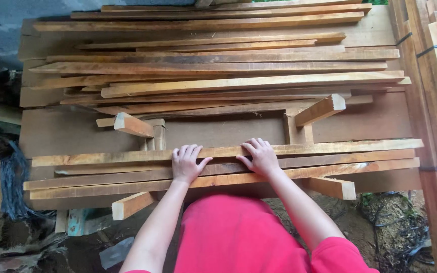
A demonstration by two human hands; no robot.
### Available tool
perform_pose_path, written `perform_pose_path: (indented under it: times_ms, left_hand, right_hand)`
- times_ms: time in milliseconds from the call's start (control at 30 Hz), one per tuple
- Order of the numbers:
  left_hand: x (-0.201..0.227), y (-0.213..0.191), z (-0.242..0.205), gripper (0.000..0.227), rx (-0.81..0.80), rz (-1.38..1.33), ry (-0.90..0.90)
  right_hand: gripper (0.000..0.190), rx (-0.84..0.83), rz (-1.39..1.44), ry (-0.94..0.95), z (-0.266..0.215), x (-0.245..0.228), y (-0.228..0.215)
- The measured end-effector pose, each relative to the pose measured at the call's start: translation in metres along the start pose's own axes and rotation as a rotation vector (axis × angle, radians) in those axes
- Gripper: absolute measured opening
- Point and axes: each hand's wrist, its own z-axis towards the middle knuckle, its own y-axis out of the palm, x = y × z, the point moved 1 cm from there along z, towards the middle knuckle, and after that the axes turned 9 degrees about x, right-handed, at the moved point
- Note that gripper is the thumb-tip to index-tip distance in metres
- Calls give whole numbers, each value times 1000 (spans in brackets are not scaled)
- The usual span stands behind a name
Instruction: Sorting and arranging wooden planks on a workbench and into a frame.
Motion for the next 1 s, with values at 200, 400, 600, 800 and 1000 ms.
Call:
perform_pose_path:
  times_ms: [200, 400, 600, 800, 1000]
  left_hand:
    - [0, -1, -1, 52, -24, -48, -12]
    - [0, -9, 1, 49, -49, -128, -12]
    - [2, -8, -3, 52, -220, -107, -60]
    - [7, 0, -10, 54, -232, -56, -105]
    - [12, -15, 16, 61, -318, -43, -70]
  right_hand:
    - [40, -91, 20, 29, -3, 1, -7]
    - [38, -89, 19, 16, -1, -7, -18]
    - [42, -182, 17, 49, 3, -10, -20]
    - [43, -221, 30, 100, 0, -9, -15]
    - [44, -392, 37, 127, 1, 1, -4]
